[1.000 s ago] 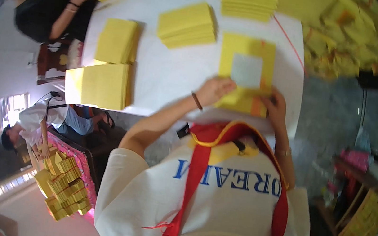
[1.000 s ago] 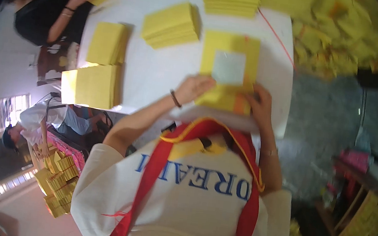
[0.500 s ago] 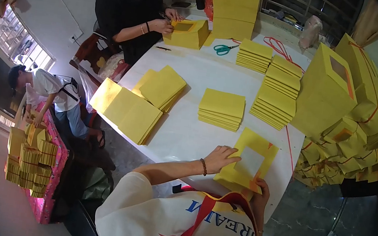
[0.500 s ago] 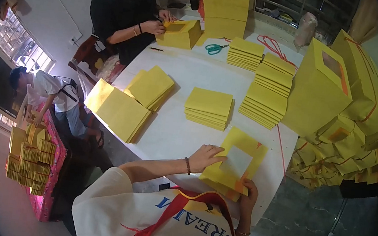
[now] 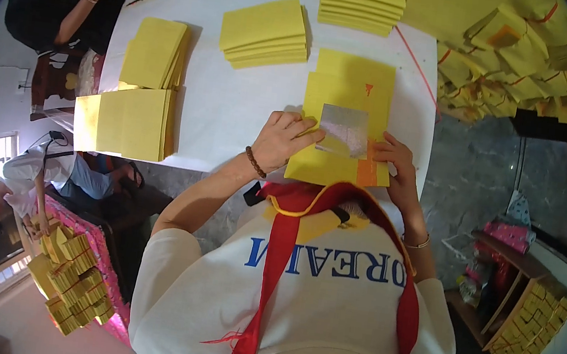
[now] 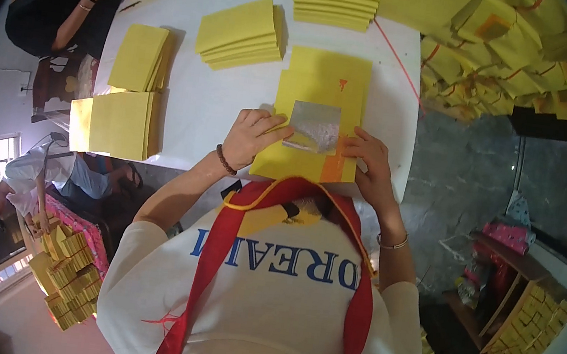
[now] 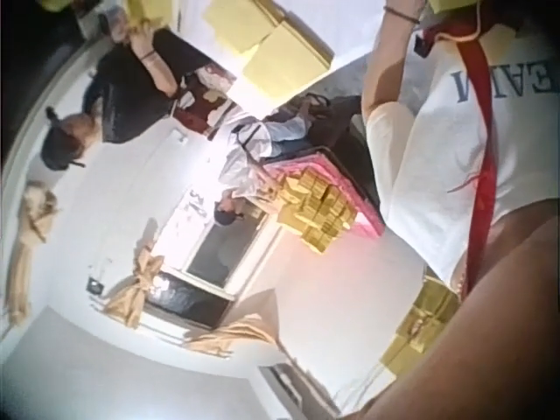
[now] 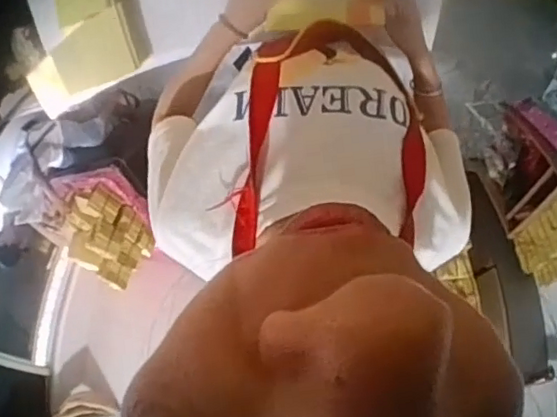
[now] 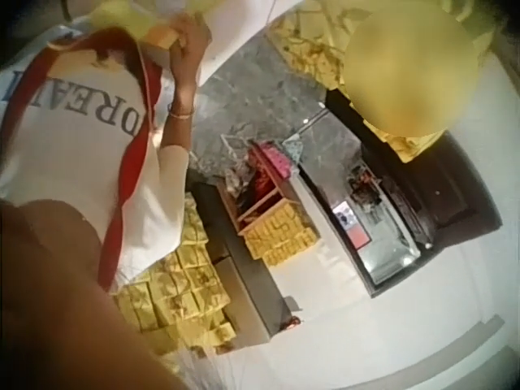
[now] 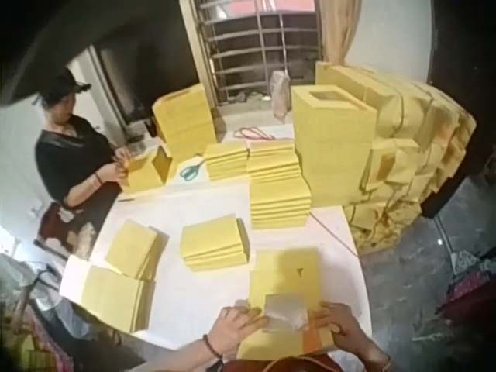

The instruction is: Folding and stacking yellow joss paper sheets on a table.

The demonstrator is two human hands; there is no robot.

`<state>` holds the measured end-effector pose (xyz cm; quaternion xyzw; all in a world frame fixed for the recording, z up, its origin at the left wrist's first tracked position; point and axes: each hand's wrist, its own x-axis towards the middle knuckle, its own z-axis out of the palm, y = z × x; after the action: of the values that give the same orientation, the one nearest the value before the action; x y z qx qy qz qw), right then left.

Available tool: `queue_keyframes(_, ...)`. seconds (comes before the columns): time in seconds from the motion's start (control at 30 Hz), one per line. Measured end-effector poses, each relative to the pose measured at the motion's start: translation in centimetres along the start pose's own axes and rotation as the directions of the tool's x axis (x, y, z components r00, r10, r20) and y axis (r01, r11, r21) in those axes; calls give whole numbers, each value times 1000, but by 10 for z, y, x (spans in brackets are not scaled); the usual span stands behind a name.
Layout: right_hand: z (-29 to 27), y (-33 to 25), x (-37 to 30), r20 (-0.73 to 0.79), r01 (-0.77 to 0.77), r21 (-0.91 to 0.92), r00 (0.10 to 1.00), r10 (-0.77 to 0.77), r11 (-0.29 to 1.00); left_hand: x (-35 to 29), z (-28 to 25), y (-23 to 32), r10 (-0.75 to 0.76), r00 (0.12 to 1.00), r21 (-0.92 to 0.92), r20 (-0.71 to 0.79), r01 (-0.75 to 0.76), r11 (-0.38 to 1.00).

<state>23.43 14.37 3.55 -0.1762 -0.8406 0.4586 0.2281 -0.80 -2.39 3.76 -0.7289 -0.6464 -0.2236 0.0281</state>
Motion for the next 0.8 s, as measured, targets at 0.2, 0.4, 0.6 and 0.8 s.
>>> queue_keyframes(0.2,8,-1,-2,132,61,-98,990,-47,993,-16,17,2,-38,994,-264,106,65,962)
queue_keyframes(0.4,25,9,1,3,-386,202,919,394,900,1,19,-5,-259,957,-477,132,291,830)
queue_keyframes(0.6,35,6,26,-10,-557,218,820,572,801,7,40,-8,-633,589,-556,503,781,284)
queue_keyframes(0.8,38,5,27,-190,-491,408,779,597,770,17,55,-11,-741,550,-666,386,722,188)
